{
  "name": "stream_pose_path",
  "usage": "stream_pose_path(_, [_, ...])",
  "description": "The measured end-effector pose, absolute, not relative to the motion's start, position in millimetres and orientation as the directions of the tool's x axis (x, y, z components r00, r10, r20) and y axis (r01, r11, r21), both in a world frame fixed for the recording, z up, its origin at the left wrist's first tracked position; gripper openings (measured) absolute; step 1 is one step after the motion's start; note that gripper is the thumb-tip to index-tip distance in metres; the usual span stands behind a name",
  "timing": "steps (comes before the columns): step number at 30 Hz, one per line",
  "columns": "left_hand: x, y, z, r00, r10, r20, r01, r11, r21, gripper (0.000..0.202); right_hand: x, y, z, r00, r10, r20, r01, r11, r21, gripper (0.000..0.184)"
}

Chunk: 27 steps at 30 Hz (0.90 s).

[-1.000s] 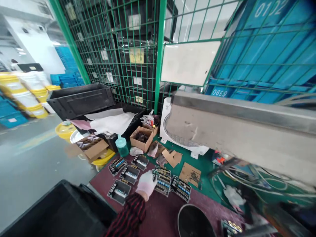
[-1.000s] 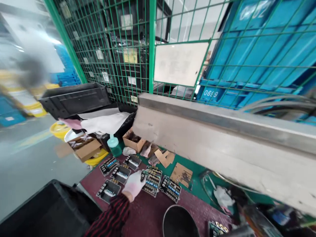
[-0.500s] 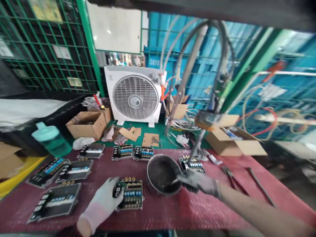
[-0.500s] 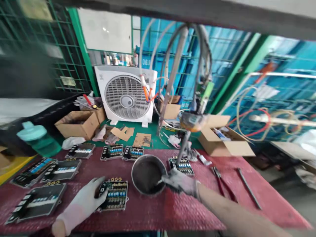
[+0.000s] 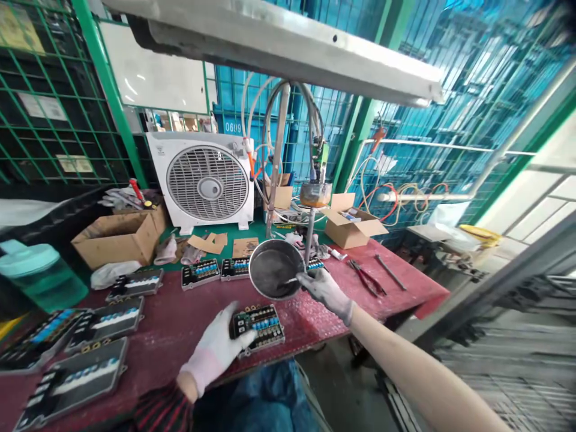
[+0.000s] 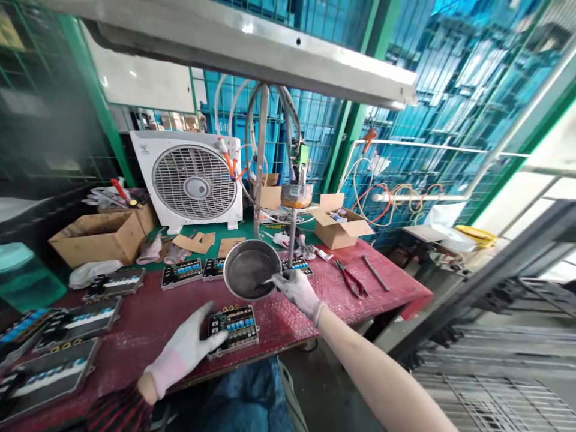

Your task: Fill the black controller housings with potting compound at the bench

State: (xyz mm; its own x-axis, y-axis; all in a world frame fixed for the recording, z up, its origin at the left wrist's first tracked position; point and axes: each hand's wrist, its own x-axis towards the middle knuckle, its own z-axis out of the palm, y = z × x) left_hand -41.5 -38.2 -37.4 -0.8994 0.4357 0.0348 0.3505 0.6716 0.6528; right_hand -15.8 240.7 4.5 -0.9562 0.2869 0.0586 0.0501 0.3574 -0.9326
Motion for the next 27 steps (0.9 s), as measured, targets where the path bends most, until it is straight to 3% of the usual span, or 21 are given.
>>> stream_pose_path(4, [-38,-47,-42,-0.852,0.523,-0.001,0.379,0.618,0.689,0.098,-28,222,-13,-0.941,0.327,0.094,0.014,0.312,-0.950,0.050])
stream_pose_path(9, [-41,-50,-41,-0.830,0.557,0.021,0.402,0.572,0.715,0.087,-33,201,-31,-0.922,0.371,0.115,0.000,0.295,-0.956,0.046])
stream_pose_path(15, [-48,-50,-45,-0.796,0.583,0.162,0.519,0.521,0.677,0.071,-28,190,-32,-0.908,0.392,0.145,-0.008,0.331,-0.944,0.039])
stream_pose_path(27, [-51,-57,-69,-0.786,0.551,0.281,0.594,0.549,0.588,0.075,-24,194,-43,-0.876,0.444,0.186,0.037,0.448,-0.893,0.041])
